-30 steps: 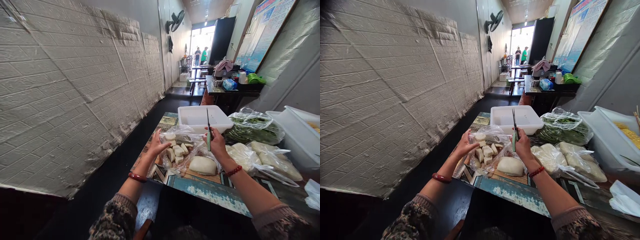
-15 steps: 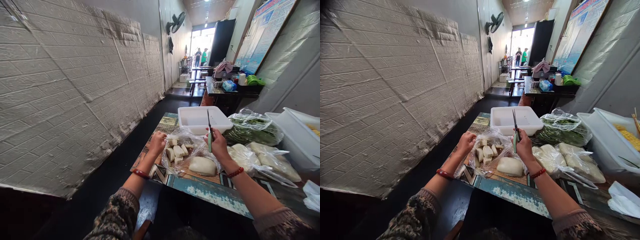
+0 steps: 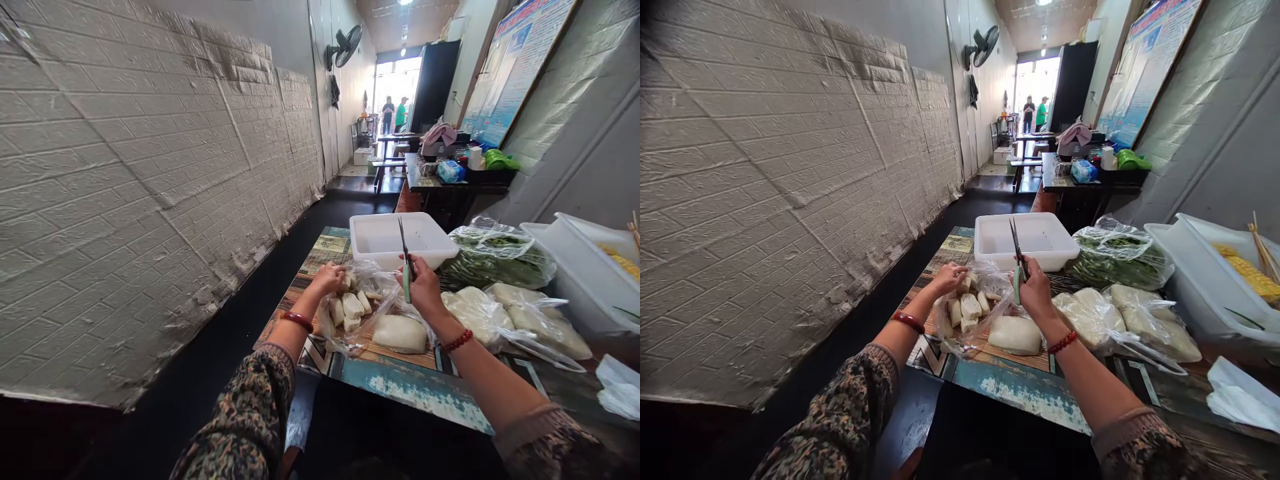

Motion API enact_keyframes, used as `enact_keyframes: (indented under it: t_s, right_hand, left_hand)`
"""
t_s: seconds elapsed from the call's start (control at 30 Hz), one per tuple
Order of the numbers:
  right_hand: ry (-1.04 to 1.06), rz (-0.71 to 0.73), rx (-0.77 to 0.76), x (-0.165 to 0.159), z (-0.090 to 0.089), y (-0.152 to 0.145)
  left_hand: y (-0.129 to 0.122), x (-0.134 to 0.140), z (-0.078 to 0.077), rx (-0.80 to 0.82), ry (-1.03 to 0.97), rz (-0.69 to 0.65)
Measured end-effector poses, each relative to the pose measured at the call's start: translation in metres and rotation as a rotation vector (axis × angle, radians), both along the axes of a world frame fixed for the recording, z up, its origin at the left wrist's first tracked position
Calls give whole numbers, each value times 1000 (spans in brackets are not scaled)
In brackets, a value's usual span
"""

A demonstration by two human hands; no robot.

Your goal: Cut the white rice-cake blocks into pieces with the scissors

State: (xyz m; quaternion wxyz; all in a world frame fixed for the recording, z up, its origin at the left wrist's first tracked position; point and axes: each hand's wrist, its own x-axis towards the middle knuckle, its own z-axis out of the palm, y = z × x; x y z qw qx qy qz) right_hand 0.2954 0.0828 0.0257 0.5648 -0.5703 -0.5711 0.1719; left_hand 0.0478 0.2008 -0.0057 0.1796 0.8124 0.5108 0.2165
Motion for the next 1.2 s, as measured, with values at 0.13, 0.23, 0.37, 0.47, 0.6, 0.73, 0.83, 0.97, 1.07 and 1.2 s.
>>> enact_keyframes:
  t_s: [0.13,0.23,0.37,0.47,0.6,0.73,0.83,0.97,1.07,1.2]
  right_hand:
    - [-22,-5,-4,2,1,-2]
    - [-72,-29,9,6,0,-3]
    - [-158,-84,-28,13,2,-2]
    - [-163,-129,-28,14,13,-3]
    - [-101,-98,102,2,36,-12]
    - [-176,95,99,-19,45,-21]
    - [-389,264,51,-31,34,-20]
    - [-603,272,-16,-41,16,-6]
    - [-685,185,-118,-46,10,7]
    - [-730,184,-187,-50,7,19]
  left_hand:
    - [12,-3,-2,-37,-50,10]
    - [13,-9,-4,-66,-101,5]
    - [3,-21,-3,-119,-172,-25]
    - [-7,-29,-3,-157,-220,-60]
    - [-10,-29,-5,-150,-267,-69]
    - [-4,-27,-8,-71,-245,-30]
    - [-1,-30,-9,-34,-177,-22]
    - [-2,-30,-10,-20,-104,-31]
    - [-1,-25,-9,-1,-79,-30]
    - [4,-13,-9,-6,-52,-65]
